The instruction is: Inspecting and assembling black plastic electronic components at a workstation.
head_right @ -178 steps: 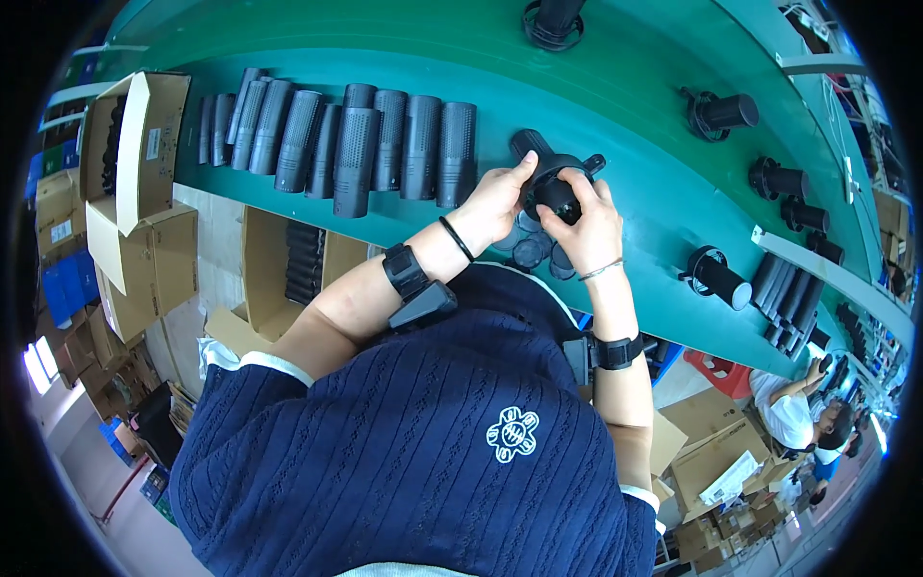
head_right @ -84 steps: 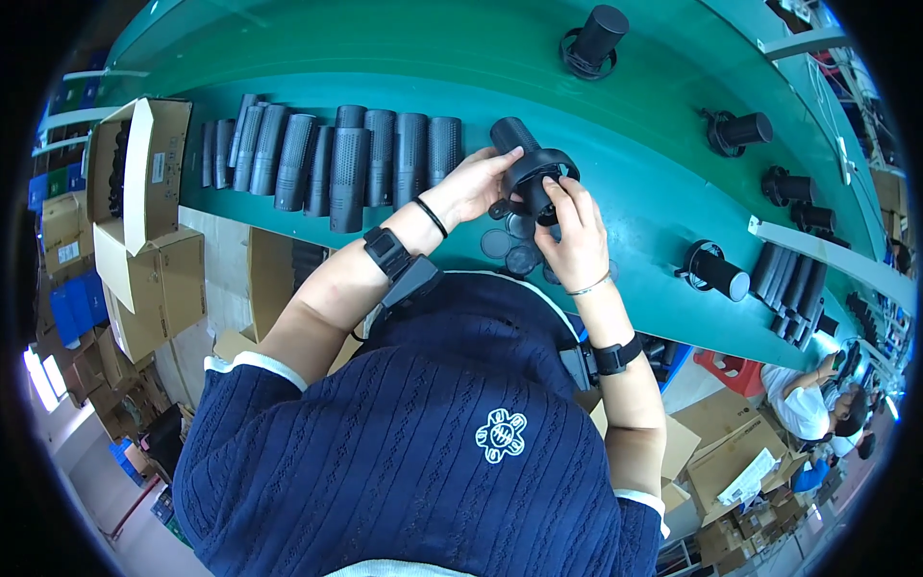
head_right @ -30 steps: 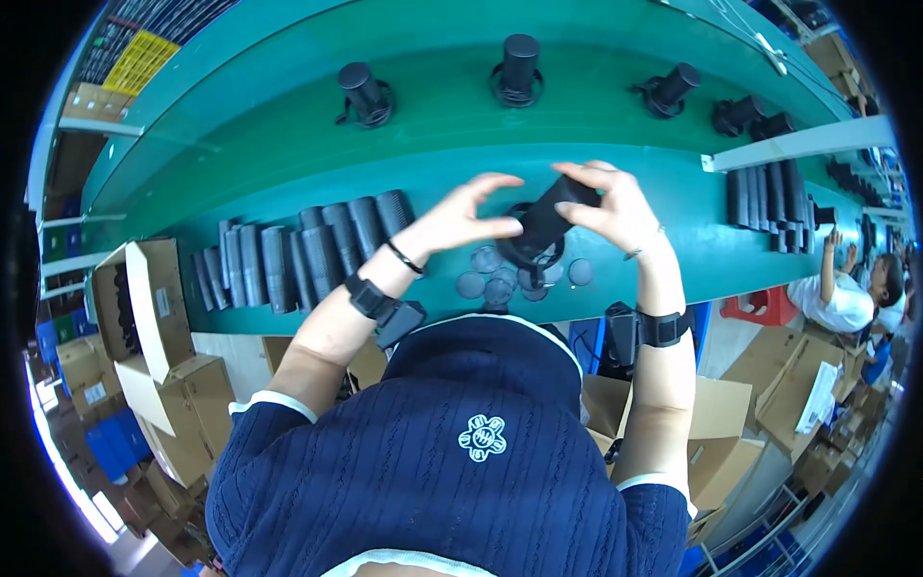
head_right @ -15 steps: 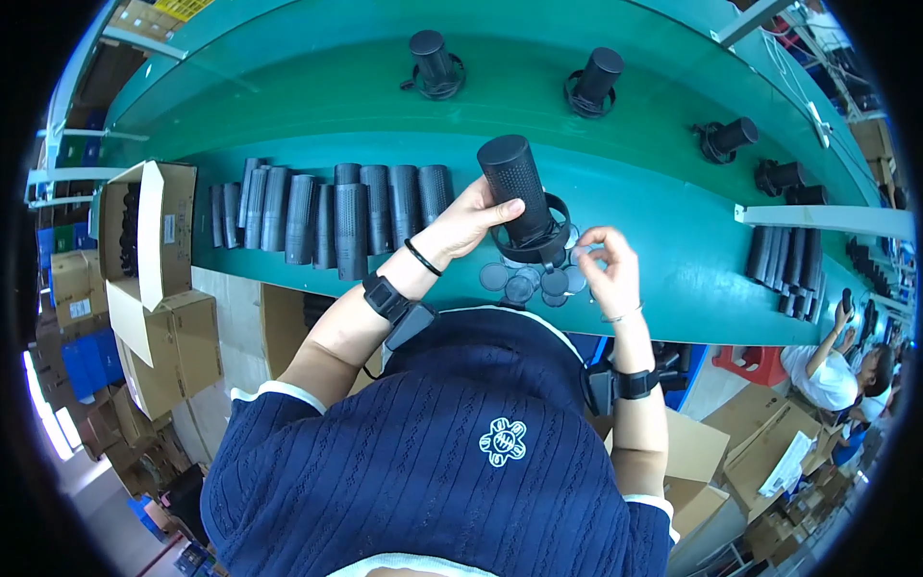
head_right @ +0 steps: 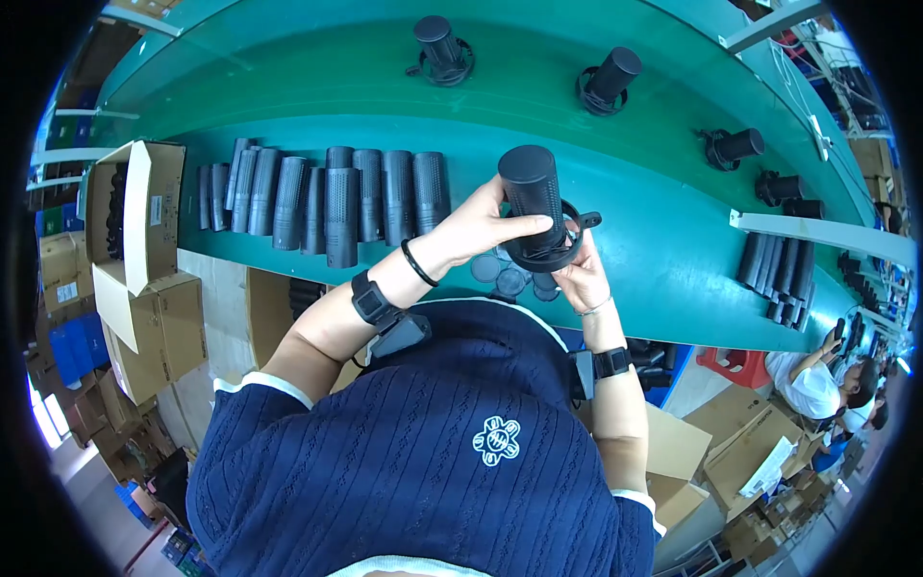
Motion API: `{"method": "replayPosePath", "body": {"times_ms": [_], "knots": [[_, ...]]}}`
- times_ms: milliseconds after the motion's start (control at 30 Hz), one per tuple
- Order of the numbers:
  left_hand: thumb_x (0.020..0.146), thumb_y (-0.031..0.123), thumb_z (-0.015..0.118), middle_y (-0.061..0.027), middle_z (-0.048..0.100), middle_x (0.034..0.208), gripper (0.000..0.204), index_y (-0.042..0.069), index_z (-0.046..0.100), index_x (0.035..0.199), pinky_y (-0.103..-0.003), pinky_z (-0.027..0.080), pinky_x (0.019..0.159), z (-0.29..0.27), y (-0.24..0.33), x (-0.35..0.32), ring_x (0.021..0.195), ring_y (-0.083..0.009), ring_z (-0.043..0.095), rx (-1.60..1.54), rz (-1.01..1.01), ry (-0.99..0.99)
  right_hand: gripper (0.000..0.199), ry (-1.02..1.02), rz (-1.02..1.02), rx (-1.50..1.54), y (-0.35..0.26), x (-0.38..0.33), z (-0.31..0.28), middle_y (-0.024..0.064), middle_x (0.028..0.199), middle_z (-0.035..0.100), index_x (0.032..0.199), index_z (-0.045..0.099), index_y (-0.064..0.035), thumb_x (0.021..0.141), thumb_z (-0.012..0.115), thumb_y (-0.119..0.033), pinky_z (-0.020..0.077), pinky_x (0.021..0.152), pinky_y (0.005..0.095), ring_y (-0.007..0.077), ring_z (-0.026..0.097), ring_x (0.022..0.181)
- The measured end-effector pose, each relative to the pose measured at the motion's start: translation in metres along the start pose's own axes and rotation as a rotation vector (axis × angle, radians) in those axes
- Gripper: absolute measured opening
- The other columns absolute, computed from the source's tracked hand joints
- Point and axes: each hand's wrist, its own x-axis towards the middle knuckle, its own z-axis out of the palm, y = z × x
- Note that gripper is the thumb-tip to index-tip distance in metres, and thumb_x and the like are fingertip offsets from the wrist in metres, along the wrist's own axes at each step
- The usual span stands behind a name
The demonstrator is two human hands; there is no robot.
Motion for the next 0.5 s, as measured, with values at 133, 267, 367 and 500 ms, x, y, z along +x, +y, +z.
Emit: {"method": "replayPosePath", "body": {"times_ms": [133, 267, 367, 500], "knots": [[0.077, 0.018, 0.077, -0.0093, 0.057, 0.112, 0.064, 0.001, 0.041, 0.127, -0.034, 0.044, 0.094, 0.0, -0.004, 0.002, 0.108, -0.0189, 0.054, 0.056, 0.078, 0.01, 0.072, -0.002, 0.015, 0.118, 0.008, 0.0, -0.011, 0.0102, 0.127, 0.053, 0.136, 0.035, -0.0094, 0.074, 0.068, 0.007, 0.0407, 0.101, 0.0398, 0.0235, 0.052, 0.119], [0.081, 0.016, 0.073, -0.0102, 0.054, 0.119, 0.064, -0.001, 0.037, 0.131, -0.035, 0.038, 0.101, -0.004, -0.002, 0.004, 0.114, -0.019, 0.05, -0.083, 0.005, -0.065, 0.066, -0.037, 0.089, 0.226, 0.01, 0.0, -0.016, 0.0135, 0.13, 0.051, 0.135, 0.038, -0.0059, 0.077, 0.068, -0.001, 0.0384, 0.104, 0.0442, 0.0278, 0.049, 0.122], [0.081, 0.015, 0.073, -0.0107, 0.053, 0.121, 0.064, 0.0, 0.037, 0.131, -0.036, 0.039, 0.101, -0.003, 0.004, 0.002, 0.116, -0.0198, 0.049, -0.056, -0.004, -0.099, 0.063, -0.009, 0.097, 0.245, 0.013, 0.001, -0.02, 0.0153, 0.13, 0.051, 0.135, 0.04, -0.0036, 0.079, 0.068, -0.009, 0.0384, 0.104, 0.046, 0.0299, 0.049, 0.123], [0.081, 0.016, 0.073, -0.0113, 0.053, 0.123, 0.066, 0.0, 0.036, 0.133, -0.036, 0.038, 0.101, -0.004, -0.003, 0.006, 0.117, -0.0204, 0.049, 0.0, 0.0, -0.098, 0.062, -0.028, 0.127, 0.273, 0.019, 0.002, -0.029, 0.0143, 0.134, 0.049, 0.135, 0.04, -0.0051, 0.081, 0.068, -0.017, 0.0389, 0.104, 0.0445, 0.0309, 0.048, 0.124]]}}
